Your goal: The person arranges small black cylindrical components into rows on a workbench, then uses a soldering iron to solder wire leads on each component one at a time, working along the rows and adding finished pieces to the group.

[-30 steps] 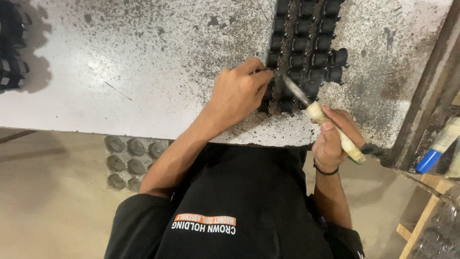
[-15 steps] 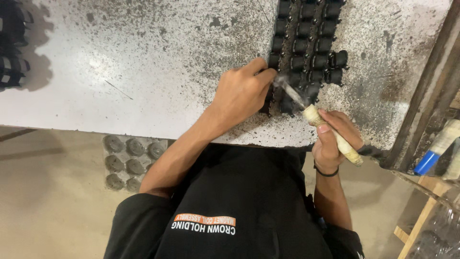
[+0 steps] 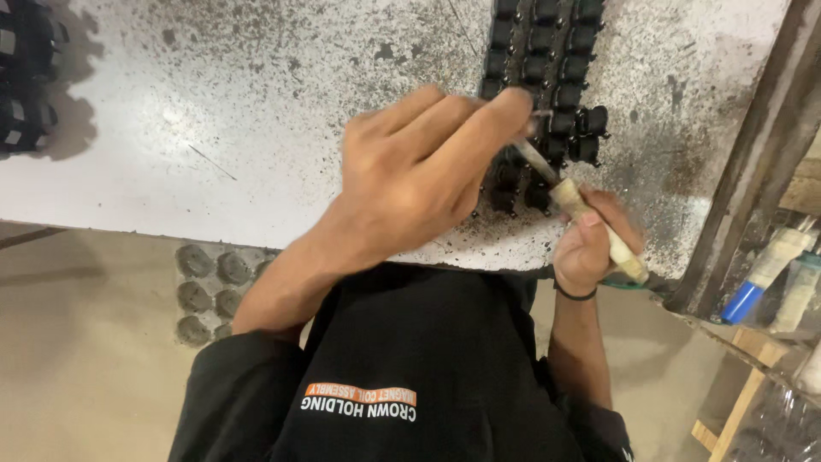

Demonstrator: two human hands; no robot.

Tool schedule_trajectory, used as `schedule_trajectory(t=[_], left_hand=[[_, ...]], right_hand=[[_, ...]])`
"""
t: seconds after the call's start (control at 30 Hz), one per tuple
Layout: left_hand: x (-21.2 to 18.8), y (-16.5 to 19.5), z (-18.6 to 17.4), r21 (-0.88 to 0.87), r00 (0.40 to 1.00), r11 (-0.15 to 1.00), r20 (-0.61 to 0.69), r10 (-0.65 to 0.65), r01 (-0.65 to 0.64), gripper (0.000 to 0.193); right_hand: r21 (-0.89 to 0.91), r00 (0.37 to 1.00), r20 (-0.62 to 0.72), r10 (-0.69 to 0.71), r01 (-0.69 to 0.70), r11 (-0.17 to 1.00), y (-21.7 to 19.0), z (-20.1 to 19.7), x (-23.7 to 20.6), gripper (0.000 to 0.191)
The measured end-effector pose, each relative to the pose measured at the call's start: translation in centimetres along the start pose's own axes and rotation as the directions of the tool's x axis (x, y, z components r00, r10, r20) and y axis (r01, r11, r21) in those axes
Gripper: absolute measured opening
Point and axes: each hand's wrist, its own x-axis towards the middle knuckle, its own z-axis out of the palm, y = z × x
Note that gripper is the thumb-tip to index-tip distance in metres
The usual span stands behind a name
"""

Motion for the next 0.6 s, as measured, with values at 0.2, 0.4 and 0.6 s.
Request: schedule_trajectory(t=[0.2, 0.4, 0.6], left_hand=[[-3.4, -3.3, 7.4, 0.056, 0.970, 0.981, 0.150, -0.193, 0.186, 0.028], [-4.9, -4.5, 8.8, -0.024, 0.953, 0.979, 0.238, -0.189, 0.200, 0.016], [-3.4, -4.4, 8.9, -0.030, 0.932, 0.976, 0.305, -0.196, 0.215, 0.009]], right_hand=[[-0.065, 0.999, 0.037, -0.018, 0.020, 0.998, -0.1, 1.1, 0.0, 0.031], [-0.087, 0.995, 0.094, 0.039, -0.031, 0.996, -0.9, 1.5, 0.5, 0.031], [-0.071, 0.995, 0.102, 0.011, -0.004, 0.997, -0.6, 1.7, 0.7, 0.028]])
